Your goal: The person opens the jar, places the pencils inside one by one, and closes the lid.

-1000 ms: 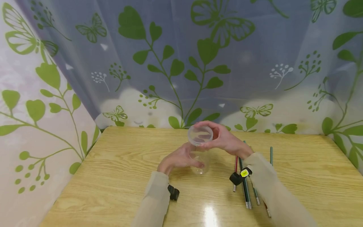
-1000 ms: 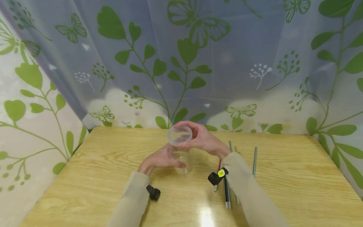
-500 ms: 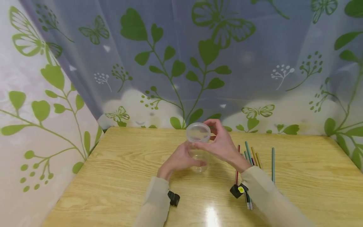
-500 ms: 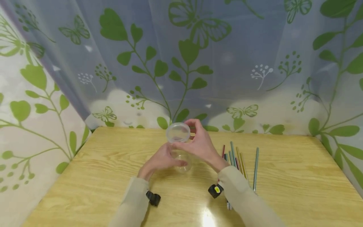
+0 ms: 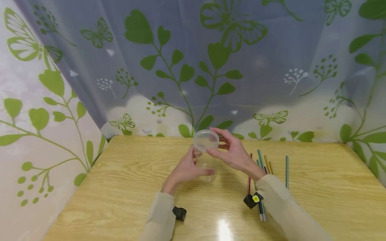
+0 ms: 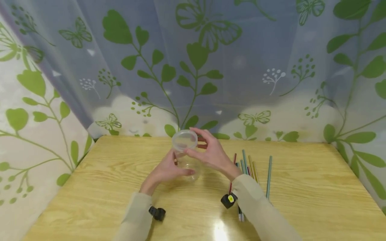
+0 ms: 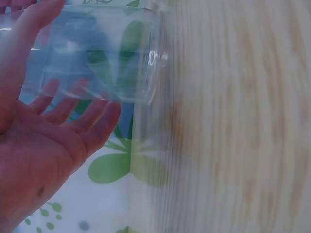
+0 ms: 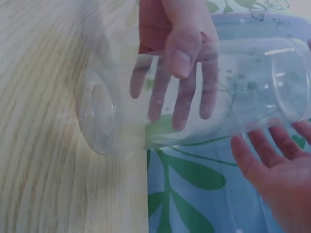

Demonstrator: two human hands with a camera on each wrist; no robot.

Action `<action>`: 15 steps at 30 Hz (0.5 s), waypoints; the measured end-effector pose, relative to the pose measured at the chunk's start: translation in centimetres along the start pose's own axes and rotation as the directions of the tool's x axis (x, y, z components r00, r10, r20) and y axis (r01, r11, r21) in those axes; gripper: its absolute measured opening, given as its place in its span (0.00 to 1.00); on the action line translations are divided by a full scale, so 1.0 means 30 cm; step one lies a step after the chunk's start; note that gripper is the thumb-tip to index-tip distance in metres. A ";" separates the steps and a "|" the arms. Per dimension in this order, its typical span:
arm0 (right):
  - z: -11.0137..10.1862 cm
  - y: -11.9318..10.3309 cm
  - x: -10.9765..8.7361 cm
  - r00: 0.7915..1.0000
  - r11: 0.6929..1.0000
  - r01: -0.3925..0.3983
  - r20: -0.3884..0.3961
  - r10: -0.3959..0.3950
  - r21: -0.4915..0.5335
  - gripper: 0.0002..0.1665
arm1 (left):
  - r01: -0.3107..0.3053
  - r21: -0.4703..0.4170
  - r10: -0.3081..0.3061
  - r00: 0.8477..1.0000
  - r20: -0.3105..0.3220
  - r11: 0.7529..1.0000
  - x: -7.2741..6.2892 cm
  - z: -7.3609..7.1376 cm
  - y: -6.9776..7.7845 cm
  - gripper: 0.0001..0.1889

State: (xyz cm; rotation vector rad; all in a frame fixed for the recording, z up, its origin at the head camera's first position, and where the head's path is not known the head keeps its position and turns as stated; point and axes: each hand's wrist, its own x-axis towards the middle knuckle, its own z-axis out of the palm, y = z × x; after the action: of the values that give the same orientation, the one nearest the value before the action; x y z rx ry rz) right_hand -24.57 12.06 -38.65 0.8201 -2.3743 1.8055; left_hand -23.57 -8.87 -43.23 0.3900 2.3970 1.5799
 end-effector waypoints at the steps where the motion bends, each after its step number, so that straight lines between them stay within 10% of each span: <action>1: 0.005 -0.002 0.000 1.000 1.000 -0.010 -0.010 0.009 -0.018 0.44 | 0.008 0.000 -0.008 1.000 -0.011 1.000 -0.006 -0.007 -0.001 0.55; 15: 0.046 -0.044 0.002 0.989 0.974 -0.111 -0.121 0.089 -0.196 0.40 | -0.071 -0.022 0.069 0.992 -0.106 0.997 -0.028 -0.015 -0.009 0.47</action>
State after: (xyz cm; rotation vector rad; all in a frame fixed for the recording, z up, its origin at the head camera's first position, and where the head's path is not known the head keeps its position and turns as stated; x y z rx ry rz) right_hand -23.69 10.53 -37.92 0.5716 -2.5134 1.5611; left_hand -22.97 -9.67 -43.25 0.3997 2.4633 1.6993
